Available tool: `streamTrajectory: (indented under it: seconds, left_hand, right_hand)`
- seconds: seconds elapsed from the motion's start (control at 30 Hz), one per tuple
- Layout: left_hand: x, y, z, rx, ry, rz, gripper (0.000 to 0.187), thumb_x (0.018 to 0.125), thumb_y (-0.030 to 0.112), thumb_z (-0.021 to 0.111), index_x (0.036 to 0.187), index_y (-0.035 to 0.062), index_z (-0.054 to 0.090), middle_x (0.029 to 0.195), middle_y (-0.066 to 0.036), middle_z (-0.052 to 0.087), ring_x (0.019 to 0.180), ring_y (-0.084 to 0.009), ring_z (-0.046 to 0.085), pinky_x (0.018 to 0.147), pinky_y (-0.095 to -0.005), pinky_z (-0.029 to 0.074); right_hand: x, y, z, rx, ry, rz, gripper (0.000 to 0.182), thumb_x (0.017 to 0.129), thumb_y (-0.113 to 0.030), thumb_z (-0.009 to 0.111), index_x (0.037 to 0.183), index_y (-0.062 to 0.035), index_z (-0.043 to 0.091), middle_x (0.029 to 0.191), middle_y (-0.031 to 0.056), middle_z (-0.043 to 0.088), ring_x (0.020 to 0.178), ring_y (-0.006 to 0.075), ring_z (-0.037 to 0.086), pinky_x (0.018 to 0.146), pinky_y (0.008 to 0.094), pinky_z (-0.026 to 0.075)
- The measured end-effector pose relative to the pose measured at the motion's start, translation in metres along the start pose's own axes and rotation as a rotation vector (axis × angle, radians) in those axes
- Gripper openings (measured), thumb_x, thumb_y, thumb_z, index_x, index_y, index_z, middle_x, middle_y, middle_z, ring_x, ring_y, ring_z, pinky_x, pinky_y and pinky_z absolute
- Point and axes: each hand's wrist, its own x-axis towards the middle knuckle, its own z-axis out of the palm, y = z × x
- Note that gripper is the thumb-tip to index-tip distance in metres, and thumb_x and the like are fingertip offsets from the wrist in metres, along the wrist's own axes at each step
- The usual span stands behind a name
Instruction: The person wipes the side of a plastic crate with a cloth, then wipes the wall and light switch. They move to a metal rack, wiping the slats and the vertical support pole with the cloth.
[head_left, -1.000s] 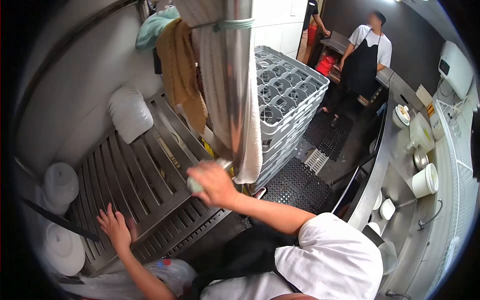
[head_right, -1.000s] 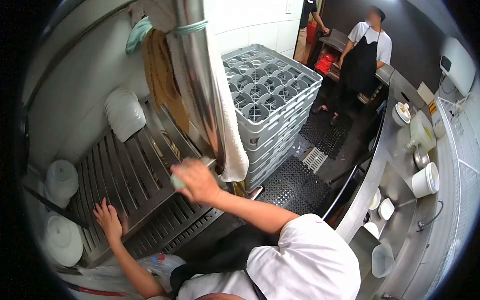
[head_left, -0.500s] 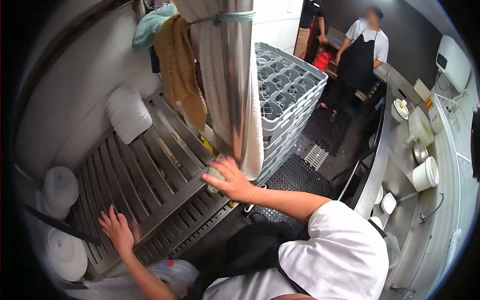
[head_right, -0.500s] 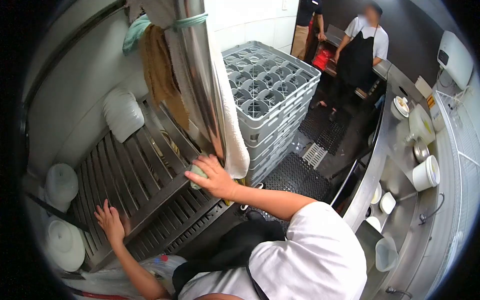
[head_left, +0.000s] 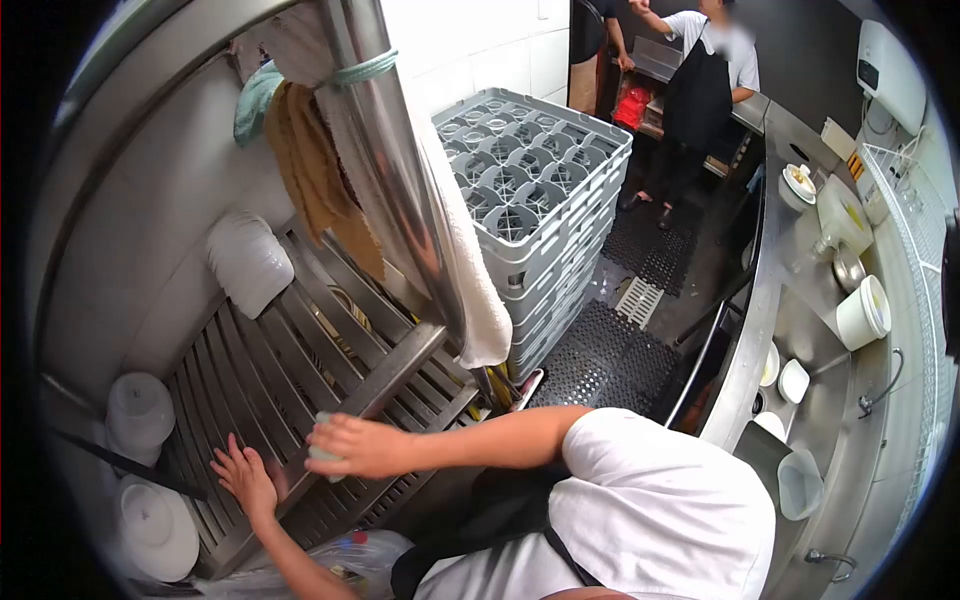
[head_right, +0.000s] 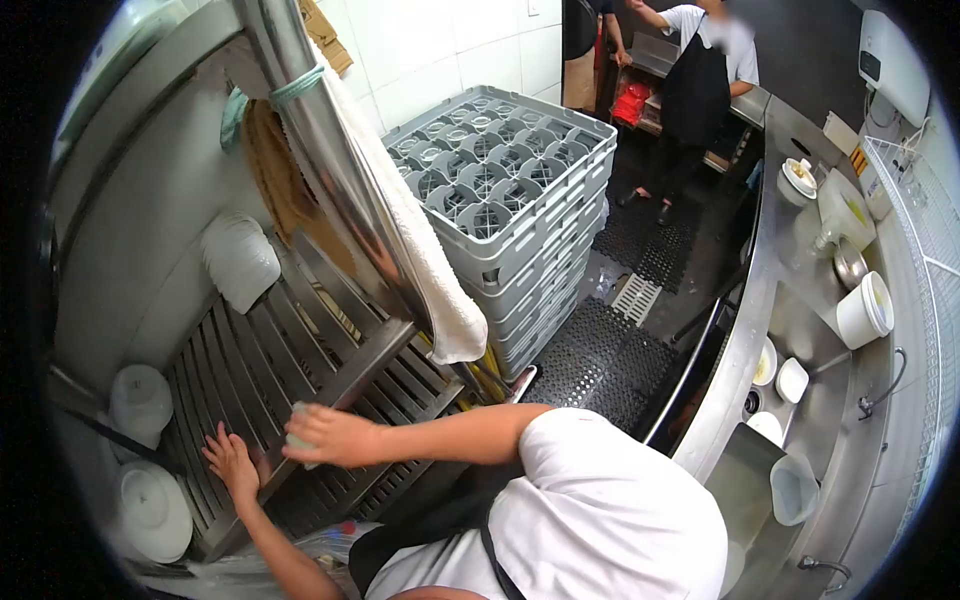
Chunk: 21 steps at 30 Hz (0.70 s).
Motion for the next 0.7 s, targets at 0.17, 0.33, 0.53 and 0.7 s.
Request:
streamTrajectory:
  seconds: [0.17, 0.33, 0.53, 0.7]
  left_hand:
    - [-0.004, 0.002, -0.001, -0.034, 0.031, 0.011, 0.063, 0.104, 0.055, 0.022, 0.155, 0.0183, 0.030, 0.162, -0.023, 0.014, 0.150, -0.0453, 0.006, 0.119, -0.0606, 0.008]
    - [-0.005, 0.003, -0.002, -0.045, 0.031, 0.005, 0.067, 0.103, 0.059, 0.021, 0.156, 0.0191, 0.028, 0.163, -0.021, 0.014, 0.151, -0.0428, 0.005, 0.120, -0.0592, 0.007]
    - [-0.001, -0.003, 0.008, -0.068, 0.083, 0.002, 0.074, 0.100, 0.067, 0.016, 0.157, 0.0211, 0.027, 0.164, -0.019, 0.014, 0.151, -0.0411, 0.004, 0.120, -0.0583, 0.006]
    - [-0.001, 0.001, 0.009, -0.083, 0.128, -0.008, 0.073, 0.100, 0.066, 0.016, 0.157, 0.0213, 0.026, 0.164, -0.020, 0.013, 0.151, -0.0408, 0.004, 0.120, -0.0597, 0.006]
  right_hand:
    - [-0.061, 0.077, -0.077, -0.190, -0.029, 0.092, 0.052, 0.083, -0.016, 0.061, 0.135, -0.0177, 0.054, 0.131, 0.0146, 0.055, 0.121, 0.0316, 0.055, 0.102, 0.0467, 0.044]
    - [-0.089, 0.114, -0.119, -0.335, -0.052, 0.034, 0.054, 0.076, -0.020, 0.066, 0.130, -0.0186, 0.059, 0.124, 0.0137, 0.059, 0.113, 0.0323, 0.058, 0.097, 0.0442, 0.048]
    - [-0.084, 0.103, -0.085, -0.261, 0.185, 0.193, 0.052, 0.078, -0.015, 0.064, 0.129, -0.0175, 0.059, 0.125, 0.0127, 0.055, 0.111, 0.0326, 0.056, 0.099, 0.0480, 0.045]
    - [-0.071, 0.072, -0.036, -0.204, 0.192, 0.286, 0.059, 0.077, -0.020, 0.068, 0.134, -0.0226, 0.055, 0.124, 0.0126, 0.053, 0.116, 0.0330, 0.051, 0.102, 0.0565, 0.036]
